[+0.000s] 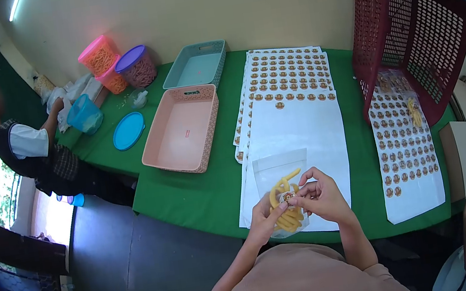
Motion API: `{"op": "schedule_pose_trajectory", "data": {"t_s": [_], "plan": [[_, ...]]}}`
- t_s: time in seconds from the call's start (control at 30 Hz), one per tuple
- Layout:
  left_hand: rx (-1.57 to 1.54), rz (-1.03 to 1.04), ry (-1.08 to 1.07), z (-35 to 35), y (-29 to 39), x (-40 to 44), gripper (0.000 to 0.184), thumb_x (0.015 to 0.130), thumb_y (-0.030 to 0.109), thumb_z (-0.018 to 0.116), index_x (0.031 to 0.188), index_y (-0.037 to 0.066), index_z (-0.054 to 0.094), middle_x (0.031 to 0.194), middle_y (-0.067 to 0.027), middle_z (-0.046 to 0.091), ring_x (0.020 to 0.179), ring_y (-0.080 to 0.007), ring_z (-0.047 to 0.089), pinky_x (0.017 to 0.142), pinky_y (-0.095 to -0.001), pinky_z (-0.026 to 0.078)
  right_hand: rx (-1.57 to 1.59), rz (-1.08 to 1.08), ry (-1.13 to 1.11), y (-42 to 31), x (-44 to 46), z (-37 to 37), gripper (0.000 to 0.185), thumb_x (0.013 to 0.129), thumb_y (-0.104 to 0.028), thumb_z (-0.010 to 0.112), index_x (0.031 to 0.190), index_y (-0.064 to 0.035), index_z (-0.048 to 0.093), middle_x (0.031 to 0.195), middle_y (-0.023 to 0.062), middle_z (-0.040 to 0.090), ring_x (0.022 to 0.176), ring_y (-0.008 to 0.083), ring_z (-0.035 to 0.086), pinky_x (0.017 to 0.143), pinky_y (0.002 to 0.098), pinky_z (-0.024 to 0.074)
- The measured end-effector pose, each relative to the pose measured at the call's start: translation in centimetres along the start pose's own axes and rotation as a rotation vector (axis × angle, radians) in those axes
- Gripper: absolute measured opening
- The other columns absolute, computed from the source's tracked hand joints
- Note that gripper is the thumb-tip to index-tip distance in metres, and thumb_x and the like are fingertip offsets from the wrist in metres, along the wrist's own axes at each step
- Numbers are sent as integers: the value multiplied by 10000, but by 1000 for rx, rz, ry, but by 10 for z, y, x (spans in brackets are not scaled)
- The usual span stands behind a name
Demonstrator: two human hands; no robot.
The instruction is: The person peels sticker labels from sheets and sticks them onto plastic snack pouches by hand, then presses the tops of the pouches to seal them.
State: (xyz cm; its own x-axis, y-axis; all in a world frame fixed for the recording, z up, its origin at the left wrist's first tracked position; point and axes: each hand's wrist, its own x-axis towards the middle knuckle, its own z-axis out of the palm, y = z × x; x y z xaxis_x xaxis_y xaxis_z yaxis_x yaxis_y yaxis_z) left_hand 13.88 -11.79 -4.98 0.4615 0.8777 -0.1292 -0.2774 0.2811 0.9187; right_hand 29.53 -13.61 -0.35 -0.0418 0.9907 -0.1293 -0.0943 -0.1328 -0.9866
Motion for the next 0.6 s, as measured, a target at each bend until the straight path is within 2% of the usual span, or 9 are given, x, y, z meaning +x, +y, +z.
{"op": "schedule_pose_trajectory", "data": {"t_s": [0.17, 0.33, 0.43, 0.5, 0.6], "plan": [[7, 29, 27, 2, -1, 1, 358, 802, 159, 536, 1091, -24, 434, 984, -90, 523, 887, -136, 516, 764, -264, 424, -3, -29, 32, 4, 1, 2, 293, 696, -95, 649, 844, -7, 412, 639, 58, 560, 521, 44, 495, 432, 163, 385], [139, 98, 44, 0, -5, 3, 354, 792, 149, 555, 1077, -26, 439, 968, -77, 528, 869, -114, 510, 755, -250, 418, -50, -65, 99, 10, 4, 1, 297, 685, -105, 665, 823, -8, 421, 630, 45, 542, 532, 42, 486, 443, 164, 380], [79, 102, 67, 3, 1, 1, 350, 786, 133, 558, 1075, -26, 441, 958, -73, 531, 865, -111, 513, 758, -248, 416, -170, -142, 160, 13, 6, 2, 328, 671, -144, 688, 815, -13, 425, 610, 20, 515, 509, 38, 448, 452, 170, 368], [39, 84, 44, -1, 0, 2, 351, 788, 131, 553, 1080, -24, 437, 965, -73, 529, 870, -113, 512, 760, -248, 416, -320, -246, 291, 17, 9, 1, 345, 664, -204, 701, 798, -29, 435, 575, -16, 465, 490, 41, 395, 457, 181, 354], [-52, 12, 38, 0, 0, 2, 359, 793, 135, 540, 1096, -20, 426, 983, -75, 521, 887, -118, 508, 767, -249, 413, -313, -208, 195, 33, 12, -5, 301, 701, -246, 671, 726, -32, 461, 536, -37, 417, 485, 39, 345, 444, 190, 327]]}}
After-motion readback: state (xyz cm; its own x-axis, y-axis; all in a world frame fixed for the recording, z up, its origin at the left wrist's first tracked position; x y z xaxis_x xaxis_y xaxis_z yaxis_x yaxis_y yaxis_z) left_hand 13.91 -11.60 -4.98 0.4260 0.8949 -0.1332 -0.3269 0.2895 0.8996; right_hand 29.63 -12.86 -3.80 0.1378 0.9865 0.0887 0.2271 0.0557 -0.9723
